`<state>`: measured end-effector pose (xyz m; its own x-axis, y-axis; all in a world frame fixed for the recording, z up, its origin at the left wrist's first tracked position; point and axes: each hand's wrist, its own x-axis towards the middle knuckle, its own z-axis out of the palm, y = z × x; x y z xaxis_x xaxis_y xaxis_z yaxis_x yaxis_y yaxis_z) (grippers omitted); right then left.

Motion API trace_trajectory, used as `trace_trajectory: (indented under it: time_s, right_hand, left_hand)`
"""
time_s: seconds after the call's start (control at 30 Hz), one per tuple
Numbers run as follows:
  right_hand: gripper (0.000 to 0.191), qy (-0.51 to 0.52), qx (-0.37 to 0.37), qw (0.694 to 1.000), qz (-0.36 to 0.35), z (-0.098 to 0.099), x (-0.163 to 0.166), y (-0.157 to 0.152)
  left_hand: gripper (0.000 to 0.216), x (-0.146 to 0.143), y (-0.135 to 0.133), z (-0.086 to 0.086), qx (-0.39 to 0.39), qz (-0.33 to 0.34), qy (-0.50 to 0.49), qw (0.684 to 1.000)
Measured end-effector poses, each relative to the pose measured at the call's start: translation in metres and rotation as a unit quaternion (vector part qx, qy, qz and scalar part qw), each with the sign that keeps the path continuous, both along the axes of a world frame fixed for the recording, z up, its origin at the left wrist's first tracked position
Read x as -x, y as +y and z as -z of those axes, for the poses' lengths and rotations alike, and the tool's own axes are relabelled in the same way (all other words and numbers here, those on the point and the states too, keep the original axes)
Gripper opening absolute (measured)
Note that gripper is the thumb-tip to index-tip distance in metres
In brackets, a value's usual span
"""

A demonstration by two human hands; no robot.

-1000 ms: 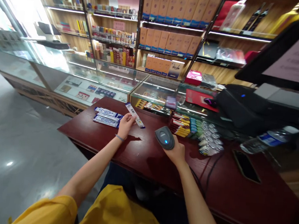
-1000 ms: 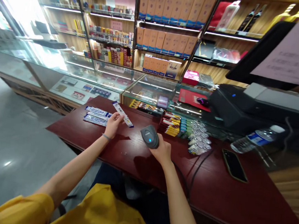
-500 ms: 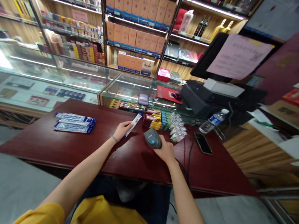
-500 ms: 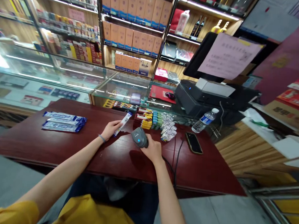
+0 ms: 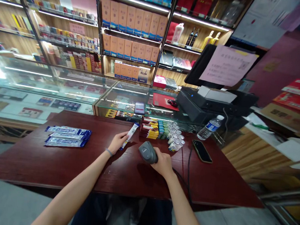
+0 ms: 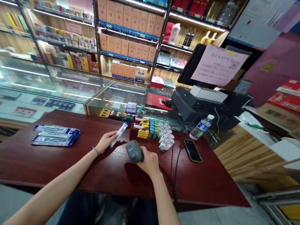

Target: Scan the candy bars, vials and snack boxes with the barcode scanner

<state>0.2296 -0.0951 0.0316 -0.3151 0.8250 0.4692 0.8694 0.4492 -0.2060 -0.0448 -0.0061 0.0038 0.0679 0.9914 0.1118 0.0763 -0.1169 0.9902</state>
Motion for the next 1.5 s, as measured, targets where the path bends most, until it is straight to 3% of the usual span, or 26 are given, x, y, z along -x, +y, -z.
trace_trajectory:
  time_s: [0.17, 0.3, 0.4, 0.57, 0.73, 0.83, 1.1, 1.27, 1.37, 1.5]
  right_hand:
    - [0.038, 0.021, -0.068, 0.997, 0.017, 0.003, -0.001, -0.004]
    - [0.037, 0.061, -0.106, 0.992, 0.043, 0.003, -0.017, -0.012]
    - [0.041, 0.091, -0.100, 0.987, 0.084, 0.001, -0.037, -0.017]
    - [0.046, 0.139, -0.085, 0.973, 0.165, -0.003, -0.072, -0.027]
    - [0.042, 0.171, -0.085, 0.967, 0.169, -0.005, -0.090, -0.036]
    - [0.043, 0.170, -0.089, 0.966, 0.174, -0.005, -0.093, -0.038]
    - [0.043, 0.154, -0.089, 0.967, 0.185, -0.004, -0.090, -0.035]
    - [0.041, 0.137, -0.086, 0.969, 0.185, -0.006, -0.081, -0.036]
    - [0.044, 0.134, -0.090, 0.971, 0.177, -0.004, -0.069, -0.034]
    - [0.044, 0.130, -0.097, 0.977, 0.135, 0.002, -0.042, -0.026]
  left_hand:
    - [0.056, 0.003, 0.000, 0.002, -0.050, -0.007, 0.024, 0.998]
    - [0.042, -0.006, -0.011, -0.006, -0.130, -0.016, 0.126, 0.983]
    - [0.028, -0.028, -0.018, -0.015, -0.220, 0.005, 0.229, 0.948]
    - [0.023, -0.090, -0.017, -0.020, -0.328, 0.031, 0.360, 0.873]
    - [0.024, -0.141, -0.007, -0.007, -0.366, 0.060, 0.463, 0.805]
    - [0.025, -0.152, -0.001, 0.001, -0.344, 0.076, 0.502, 0.790]
    - [0.036, -0.145, 0.000, 0.014, -0.309, 0.086, 0.480, 0.816]
    - [0.043, -0.136, -0.008, 0.013, -0.362, 0.087, 0.408, 0.833]
    - [0.043, -0.110, -0.017, 0.005, -0.395, 0.083, 0.382, 0.832]
    - [0.042, -0.042, -0.033, -0.008, -0.371, 0.016, 0.393, 0.841]
